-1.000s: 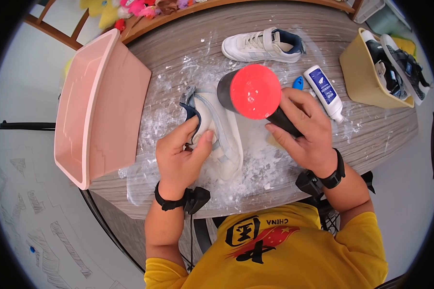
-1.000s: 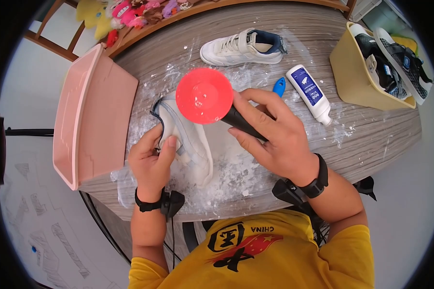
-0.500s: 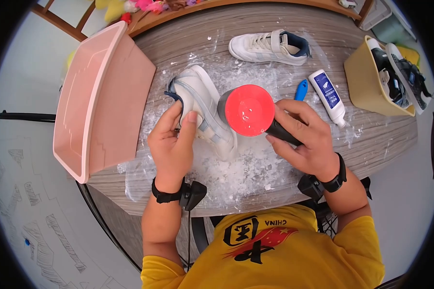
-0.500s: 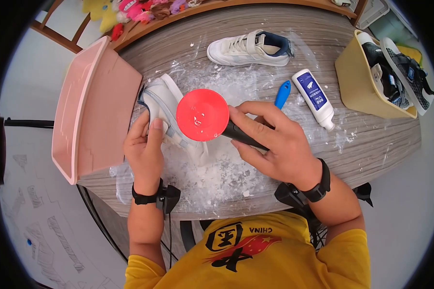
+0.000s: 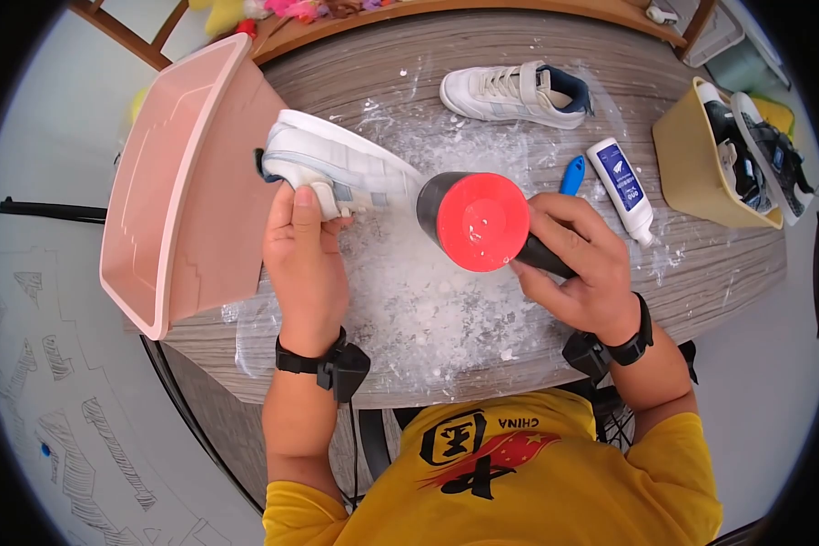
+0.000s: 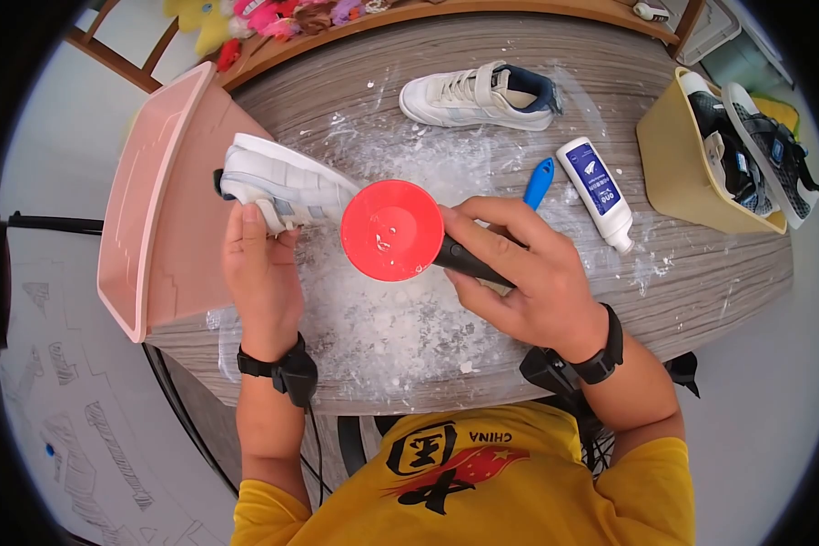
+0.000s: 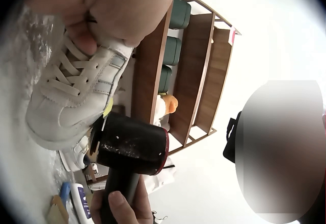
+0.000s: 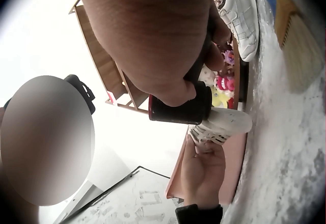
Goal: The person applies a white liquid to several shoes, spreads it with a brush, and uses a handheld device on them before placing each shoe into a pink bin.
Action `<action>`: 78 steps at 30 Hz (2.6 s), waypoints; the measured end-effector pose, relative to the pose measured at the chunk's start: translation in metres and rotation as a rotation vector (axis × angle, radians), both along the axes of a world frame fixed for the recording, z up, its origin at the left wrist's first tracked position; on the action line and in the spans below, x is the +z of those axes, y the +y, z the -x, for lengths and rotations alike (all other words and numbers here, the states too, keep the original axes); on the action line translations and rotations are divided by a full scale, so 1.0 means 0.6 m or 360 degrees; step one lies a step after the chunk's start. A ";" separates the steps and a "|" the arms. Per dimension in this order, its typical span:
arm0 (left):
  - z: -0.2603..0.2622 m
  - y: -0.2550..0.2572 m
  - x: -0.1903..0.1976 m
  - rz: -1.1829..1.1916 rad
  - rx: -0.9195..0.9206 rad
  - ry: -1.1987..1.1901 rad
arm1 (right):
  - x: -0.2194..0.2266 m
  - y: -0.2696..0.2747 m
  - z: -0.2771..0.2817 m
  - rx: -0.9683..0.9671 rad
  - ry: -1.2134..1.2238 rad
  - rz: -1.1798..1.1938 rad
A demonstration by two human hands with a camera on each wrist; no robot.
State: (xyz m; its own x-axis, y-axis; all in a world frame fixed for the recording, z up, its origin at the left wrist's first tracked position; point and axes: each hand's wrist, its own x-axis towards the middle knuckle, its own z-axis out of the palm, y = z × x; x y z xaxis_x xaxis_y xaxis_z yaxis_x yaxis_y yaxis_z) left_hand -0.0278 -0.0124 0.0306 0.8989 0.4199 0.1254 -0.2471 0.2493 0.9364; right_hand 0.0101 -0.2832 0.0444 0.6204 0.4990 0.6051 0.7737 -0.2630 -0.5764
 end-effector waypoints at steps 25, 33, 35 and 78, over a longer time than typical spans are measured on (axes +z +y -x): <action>-0.004 0.030 -0.009 0.1177 -0.0498 -0.0165 | -0.005 -0.010 -0.005 -0.0107 -0.0028 -0.0061; 0.010 0.007 0.006 0.1361 -0.0899 -0.0173 | -0.013 -0.009 -0.005 0.0108 0.0412 -0.0266; 0.014 0.003 0.004 0.1217 -0.1021 -0.0252 | -0.019 -0.009 0.000 0.0136 0.0718 -0.0379; 0.043 -0.032 0.035 -0.1234 -0.0322 -0.0394 | -0.022 -0.018 -0.008 0.0132 0.1343 -0.0860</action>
State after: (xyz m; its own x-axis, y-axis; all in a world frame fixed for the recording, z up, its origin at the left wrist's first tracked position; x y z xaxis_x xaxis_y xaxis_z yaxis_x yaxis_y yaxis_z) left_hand -0.0533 -0.0318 0.0515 0.8561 -0.0334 0.5157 -0.4879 -0.3813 0.7852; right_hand 0.0148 -0.2943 0.0310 0.9266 0.3483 0.1417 0.0612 0.2322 -0.9707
